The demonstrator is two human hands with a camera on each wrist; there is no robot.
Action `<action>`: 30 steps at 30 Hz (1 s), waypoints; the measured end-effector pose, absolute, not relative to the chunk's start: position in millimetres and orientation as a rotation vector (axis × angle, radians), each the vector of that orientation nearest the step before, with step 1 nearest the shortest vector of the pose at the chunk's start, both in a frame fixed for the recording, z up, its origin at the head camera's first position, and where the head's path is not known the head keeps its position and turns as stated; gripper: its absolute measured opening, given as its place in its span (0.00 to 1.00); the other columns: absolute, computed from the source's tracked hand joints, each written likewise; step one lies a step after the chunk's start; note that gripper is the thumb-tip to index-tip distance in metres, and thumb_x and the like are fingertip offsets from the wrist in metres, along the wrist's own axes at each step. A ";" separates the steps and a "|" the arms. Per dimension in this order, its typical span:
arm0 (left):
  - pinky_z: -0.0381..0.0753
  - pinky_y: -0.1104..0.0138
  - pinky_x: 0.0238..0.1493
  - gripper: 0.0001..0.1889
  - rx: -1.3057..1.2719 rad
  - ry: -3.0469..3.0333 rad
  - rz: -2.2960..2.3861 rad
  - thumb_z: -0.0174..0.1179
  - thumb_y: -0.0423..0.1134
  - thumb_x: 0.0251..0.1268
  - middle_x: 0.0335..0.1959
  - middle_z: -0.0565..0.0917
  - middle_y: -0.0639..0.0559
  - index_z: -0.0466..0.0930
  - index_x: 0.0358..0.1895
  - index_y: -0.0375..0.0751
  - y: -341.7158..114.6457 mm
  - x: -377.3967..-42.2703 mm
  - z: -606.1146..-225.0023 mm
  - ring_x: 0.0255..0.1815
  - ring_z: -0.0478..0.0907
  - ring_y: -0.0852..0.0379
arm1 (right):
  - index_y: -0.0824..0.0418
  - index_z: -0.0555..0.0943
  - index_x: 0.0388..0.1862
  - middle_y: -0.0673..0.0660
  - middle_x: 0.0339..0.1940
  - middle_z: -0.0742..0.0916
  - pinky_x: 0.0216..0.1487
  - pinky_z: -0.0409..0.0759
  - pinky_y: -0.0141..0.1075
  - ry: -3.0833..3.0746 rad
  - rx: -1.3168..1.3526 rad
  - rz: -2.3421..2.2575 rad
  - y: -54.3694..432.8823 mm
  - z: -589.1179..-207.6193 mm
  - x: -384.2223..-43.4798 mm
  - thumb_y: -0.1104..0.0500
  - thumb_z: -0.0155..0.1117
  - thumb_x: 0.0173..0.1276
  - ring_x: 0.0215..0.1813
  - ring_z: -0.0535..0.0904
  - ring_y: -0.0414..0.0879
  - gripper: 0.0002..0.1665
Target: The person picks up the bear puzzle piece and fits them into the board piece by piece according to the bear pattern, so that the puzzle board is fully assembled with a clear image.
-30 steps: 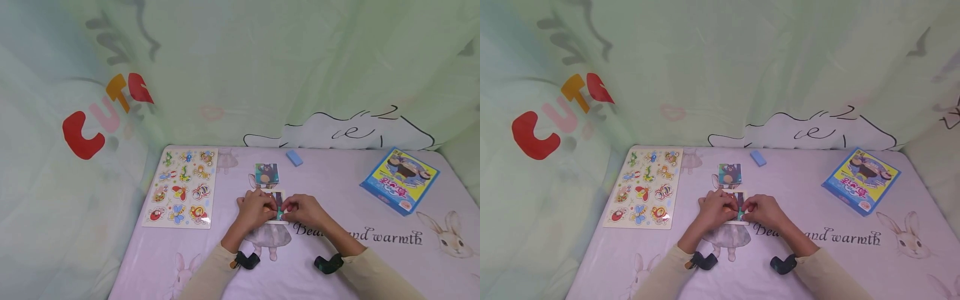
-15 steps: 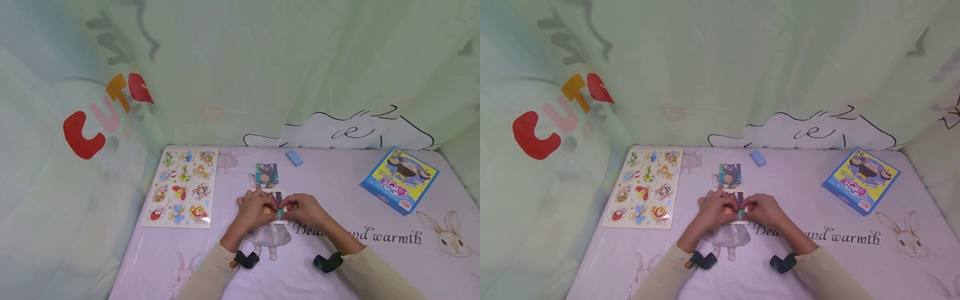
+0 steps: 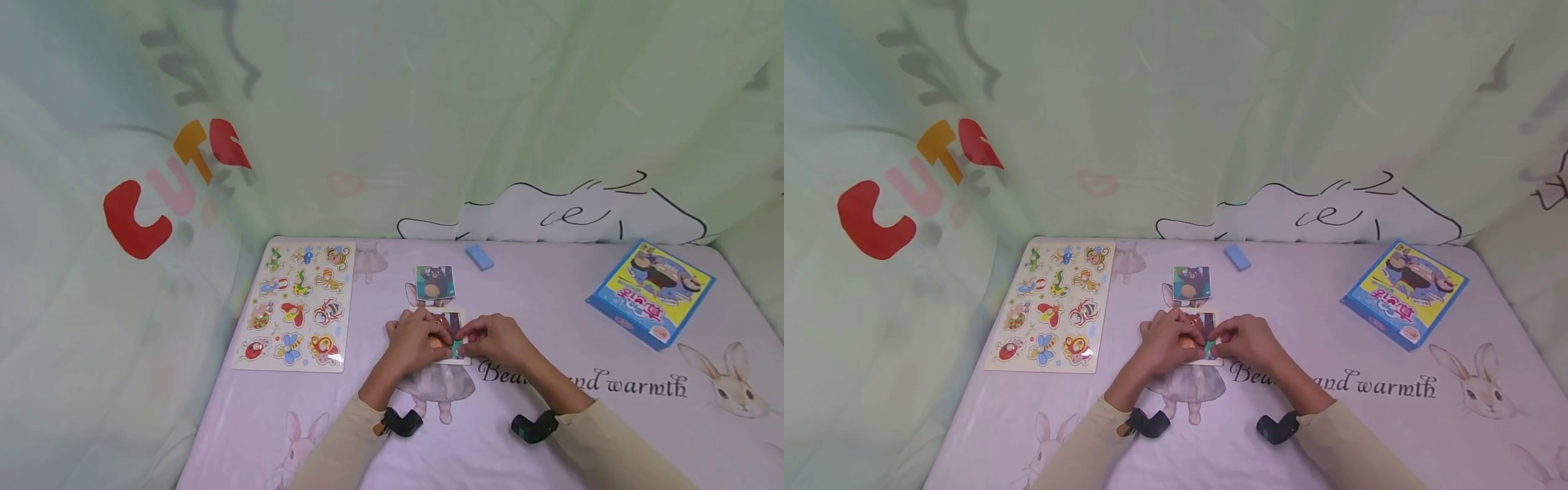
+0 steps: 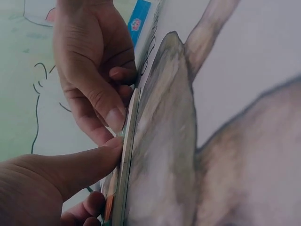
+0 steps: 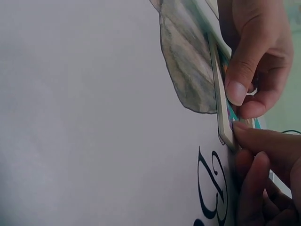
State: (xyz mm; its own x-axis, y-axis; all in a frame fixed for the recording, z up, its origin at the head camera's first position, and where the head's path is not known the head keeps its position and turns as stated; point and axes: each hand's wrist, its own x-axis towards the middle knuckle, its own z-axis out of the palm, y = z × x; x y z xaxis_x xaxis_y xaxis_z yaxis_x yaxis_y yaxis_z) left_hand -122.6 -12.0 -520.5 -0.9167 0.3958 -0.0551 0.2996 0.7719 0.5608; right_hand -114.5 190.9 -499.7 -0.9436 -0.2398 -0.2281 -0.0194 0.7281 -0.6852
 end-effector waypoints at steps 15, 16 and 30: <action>0.58 0.57 0.45 0.07 0.601 2.737 0.861 0.77 0.54 0.54 0.41 0.76 0.63 0.89 0.35 0.66 -19.1 -126.4 -520.9 0.47 0.69 0.59 | 0.55 0.85 0.52 0.51 0.27 0.82 0.27 0.70 0.32 2.577 -0.187 -1.086 192.9 -501.1 -116.1 0.57 0.79 0.57 0.27 0.73 0.42 0.22; 0.58 0.57 0.45 0.07 0.600 2.736 0.857 0.77 0.55 0.54 0.41 0.76 0.63 0.89 0.35 0.66 -19.0 -126.4 -521.2 0.47 0.69 0.59 | 0.55 0.85 0.52 0.51 0.27 0.82 0.27 0.70 0.32 2.579 -0.188 -1.079 192.8 -501.3 -116.1 0.57 0.79 0.57 0.27 0.73 0.43 0.22; 0.58 0.58 0.44 0.07 0.571 2.755 0.866 0.77 0.54 0.53 0.40 0.76 0.63 0.89 0.33 0.65 -16.7 -124.0 -519.5 0.48 0.69 0.59 | 0.55 0.86 0.51 0.50 0.26 0.81 0.29 0.69 0.35 2.657 -0.203 -1.005 188.6 -499.4 -114.6 0.58 0.80 0.57 0.28 0.73 0.44 0.22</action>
State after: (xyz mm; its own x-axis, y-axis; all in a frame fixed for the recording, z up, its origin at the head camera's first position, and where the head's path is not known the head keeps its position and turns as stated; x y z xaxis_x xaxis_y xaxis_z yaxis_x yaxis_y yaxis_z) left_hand -124.0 -16.7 -519.5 -0.9060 0.4174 -0.0708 0.3018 0.7540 0.5834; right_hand -114.6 188.6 -499.4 -0.9473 -0.2322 -0.2207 -0.0280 0.7463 -0.6650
